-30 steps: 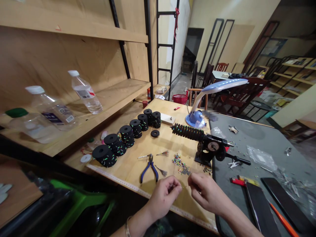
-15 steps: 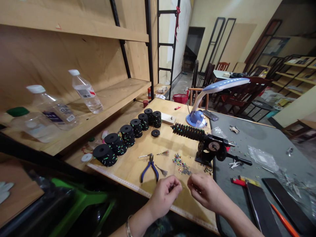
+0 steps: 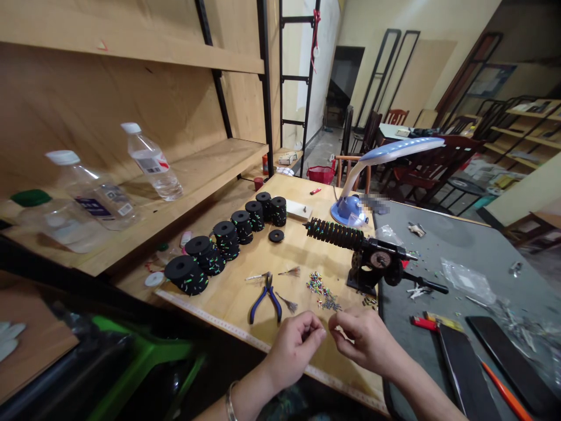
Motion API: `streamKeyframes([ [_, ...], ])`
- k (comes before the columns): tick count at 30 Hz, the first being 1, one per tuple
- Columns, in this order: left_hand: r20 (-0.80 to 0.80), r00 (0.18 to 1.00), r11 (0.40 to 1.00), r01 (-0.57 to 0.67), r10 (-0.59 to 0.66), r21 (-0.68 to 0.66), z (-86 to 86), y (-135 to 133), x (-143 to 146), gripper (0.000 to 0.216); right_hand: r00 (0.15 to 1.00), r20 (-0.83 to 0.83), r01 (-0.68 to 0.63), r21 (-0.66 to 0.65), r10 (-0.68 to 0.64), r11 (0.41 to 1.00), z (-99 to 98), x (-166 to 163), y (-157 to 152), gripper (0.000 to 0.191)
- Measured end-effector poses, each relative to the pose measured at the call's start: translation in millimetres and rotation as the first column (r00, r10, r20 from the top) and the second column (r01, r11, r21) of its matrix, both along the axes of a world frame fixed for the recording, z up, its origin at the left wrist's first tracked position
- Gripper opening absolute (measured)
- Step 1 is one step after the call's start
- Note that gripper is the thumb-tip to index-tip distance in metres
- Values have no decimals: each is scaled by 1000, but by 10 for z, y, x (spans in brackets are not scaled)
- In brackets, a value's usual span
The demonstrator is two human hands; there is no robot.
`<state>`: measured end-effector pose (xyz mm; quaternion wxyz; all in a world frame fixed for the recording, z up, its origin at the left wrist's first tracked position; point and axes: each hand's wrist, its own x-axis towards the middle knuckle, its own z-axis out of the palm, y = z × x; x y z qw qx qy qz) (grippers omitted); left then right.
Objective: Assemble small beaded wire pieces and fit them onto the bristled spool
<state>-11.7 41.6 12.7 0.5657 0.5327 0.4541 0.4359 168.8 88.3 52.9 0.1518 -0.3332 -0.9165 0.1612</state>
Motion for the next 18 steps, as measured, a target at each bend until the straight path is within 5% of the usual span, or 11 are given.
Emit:
streamKeyframes([
  [18, 37, 999, 997, -28, 31, -66, 33, 34, 72, 22, 1000, -5, 18, 45, -18, 999, -46, 9, 7, 10],
])
